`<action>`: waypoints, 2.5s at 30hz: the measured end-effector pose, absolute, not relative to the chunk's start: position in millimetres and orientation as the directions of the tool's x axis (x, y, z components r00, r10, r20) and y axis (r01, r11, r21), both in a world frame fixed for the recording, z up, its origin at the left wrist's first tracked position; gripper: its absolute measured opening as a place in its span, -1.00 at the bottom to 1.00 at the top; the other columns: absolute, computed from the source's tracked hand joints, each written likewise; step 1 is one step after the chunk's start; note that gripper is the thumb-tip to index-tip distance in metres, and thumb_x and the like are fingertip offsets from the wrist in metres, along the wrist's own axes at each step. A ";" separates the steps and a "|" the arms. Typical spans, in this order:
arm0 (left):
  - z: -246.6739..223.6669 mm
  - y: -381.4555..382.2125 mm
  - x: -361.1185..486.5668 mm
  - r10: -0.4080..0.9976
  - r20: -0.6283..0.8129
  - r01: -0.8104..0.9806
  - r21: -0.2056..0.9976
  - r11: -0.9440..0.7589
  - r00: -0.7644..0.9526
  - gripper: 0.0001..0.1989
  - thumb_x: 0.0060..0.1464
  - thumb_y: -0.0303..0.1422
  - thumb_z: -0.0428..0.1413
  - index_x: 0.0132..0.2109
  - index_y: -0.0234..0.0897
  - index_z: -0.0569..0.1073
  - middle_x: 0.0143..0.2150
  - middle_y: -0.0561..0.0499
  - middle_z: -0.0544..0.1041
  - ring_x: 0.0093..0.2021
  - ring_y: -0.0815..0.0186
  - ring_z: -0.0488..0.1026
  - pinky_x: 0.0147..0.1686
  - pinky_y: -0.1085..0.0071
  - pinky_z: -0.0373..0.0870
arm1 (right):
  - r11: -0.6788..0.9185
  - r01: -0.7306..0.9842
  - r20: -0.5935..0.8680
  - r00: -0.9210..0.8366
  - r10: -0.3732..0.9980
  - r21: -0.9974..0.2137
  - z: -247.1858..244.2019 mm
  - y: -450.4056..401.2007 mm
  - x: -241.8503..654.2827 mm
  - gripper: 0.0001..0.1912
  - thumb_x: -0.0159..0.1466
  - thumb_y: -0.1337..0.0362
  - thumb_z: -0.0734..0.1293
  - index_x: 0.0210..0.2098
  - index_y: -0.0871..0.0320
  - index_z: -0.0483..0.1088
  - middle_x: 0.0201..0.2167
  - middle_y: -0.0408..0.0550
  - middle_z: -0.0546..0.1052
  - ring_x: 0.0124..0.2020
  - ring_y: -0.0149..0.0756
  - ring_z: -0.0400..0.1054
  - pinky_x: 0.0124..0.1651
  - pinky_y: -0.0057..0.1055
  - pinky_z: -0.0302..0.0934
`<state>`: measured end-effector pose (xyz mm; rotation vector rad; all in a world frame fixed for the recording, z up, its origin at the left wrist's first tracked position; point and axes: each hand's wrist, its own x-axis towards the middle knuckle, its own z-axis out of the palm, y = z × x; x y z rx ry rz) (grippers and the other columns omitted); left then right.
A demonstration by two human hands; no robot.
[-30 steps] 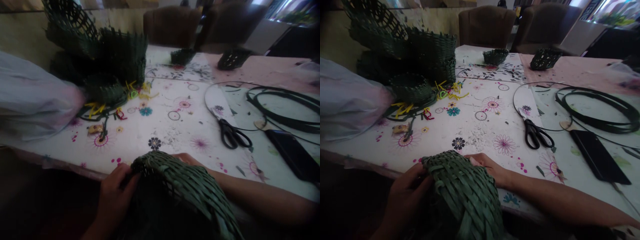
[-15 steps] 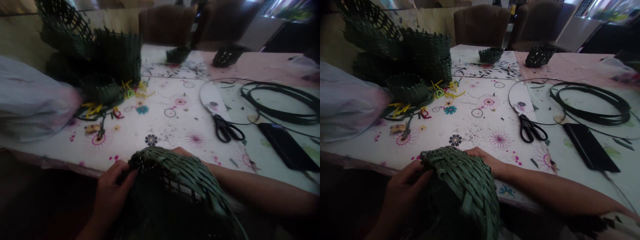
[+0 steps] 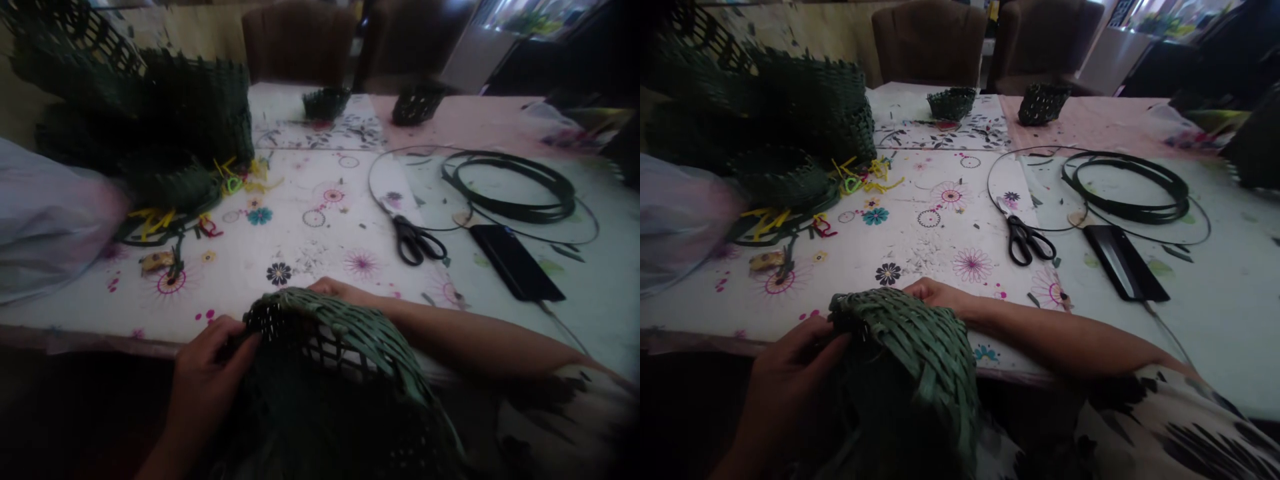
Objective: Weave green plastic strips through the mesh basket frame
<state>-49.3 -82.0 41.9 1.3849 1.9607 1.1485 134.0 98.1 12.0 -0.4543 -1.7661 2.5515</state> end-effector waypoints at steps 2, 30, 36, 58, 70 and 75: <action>44.8 -80.3 -46.4 0.935 0.072 0.533 0.835 0.134 -0.346 -0.84 0.18 -0.24 0.19 -0.29 -0.23 0.52 -0.38 0.09 0.50 -0.38 0.37 0.45 -0.33 0.47 0.33 | -0.377 0.158 -0.215 -0.970 0.114 -0.913 10.9 100.4 136.1 -0.59 0.04 0.03 0.56 -0.45 0.28 0.47 -0.55 -0.15 0.52 -0.51 -0.43 0.38 -0.35 -0.42 0.36; 73.4 -97.3 -53.5 0.915 -0.173 0.317 0.901 0.297 -0.366 -0.92 -0.05 -0.32 0.25 -0.41 -0.22 0.54 -0.48 0.06 0.52 -0.49 0.34 0.43 -0.49 0.50 0.37 | -0.389 -0.041 -0.014 -0.991 0.136 -0.920 -20.5 72.6 131.3 -0.71 0.14 0.21 0.50 -0.48 0.28 0.39 -0.64 -0.30 0.35 -0.60 -0.57 0.13 -0.46 -0.53 0.17; 67.5 -95.9 -55.2 0.921 -0.138 0.375 0.884 0.280 -0.363 -0.92 -0.09 -0.31 0.25 -0.44 -0.20 0.53 -0.48 0.04 0.53 -0.45 0.29 0.45 -0.46 0.44 0.40 | -0.411 0.064 -0.138 -0.978 0.155 -0.910 8.5 67.3 138.8 -0.66 0.19 0.15 0.47 -0.50 0.30 0.39 -0.60 -0.20 0.43 -0.56 -0.53 0.24 -0.50 -0.55 0.11; 62.4 -87.7 -66.3 0.966 -0.234 0.404 0.877 0.260 -0.112 -0.76 0.11 -0.17 0.16 -0.20 -0.22 0.58 -0.25 -0.11 0.58 -0.22 0.10 0.51 -0.22 0.30 0.46 | -0.258 -0.054 0.018 -0.990 0.140 -0.965 -23.8 74.0 126.1 -0.55 -0.02 0.04 0.56 -0.50 0.28 0.39 -0.61 -0.22 0.41 -0.50 -0.44 0.27 -0.33 -0.44 0.27; 64.0 -88.8 -57.5 0.942 -0.280 0.358 0.873 0.330 -0.187 -0.76 0.10 -0.14 0.18 -0.34 -0.23 0.50 -0.37 -0.04 0.53 -0.34 0.21 0.45 -0.35 0.39 0.42 | -0.242 0.049 -0.093 -0.980 0.175 -0.969 14.2 72.9 136.5 -0.57 0.04 0.05 0.53 -0.54 0.33 0.41 -0.63 -0.19 0.37 -0.51 -0.45 0.23 -0.37 -0.46 0.21; 61.0 -89.6 -57.6 0.946 -0.263 0.326 0.892 0.314 -0.191 -0.71 0.07 -0.09 0.21 -0.29 -0.23 0.58 -0.34 -0.08 0.57 -0.29 0.13 0.49 -0.28 0.31 0.46 | -0.271 0.021 -0.069 -0.983 0.169 -0.962 6.1 71.4 133.6 -0.48 -0.08 -0.04 0.57 -0.52 0.33 0.41 -0.63 -0.19 0.38 -0.50 -0.40 0.25 -0.34 -0.41 0.24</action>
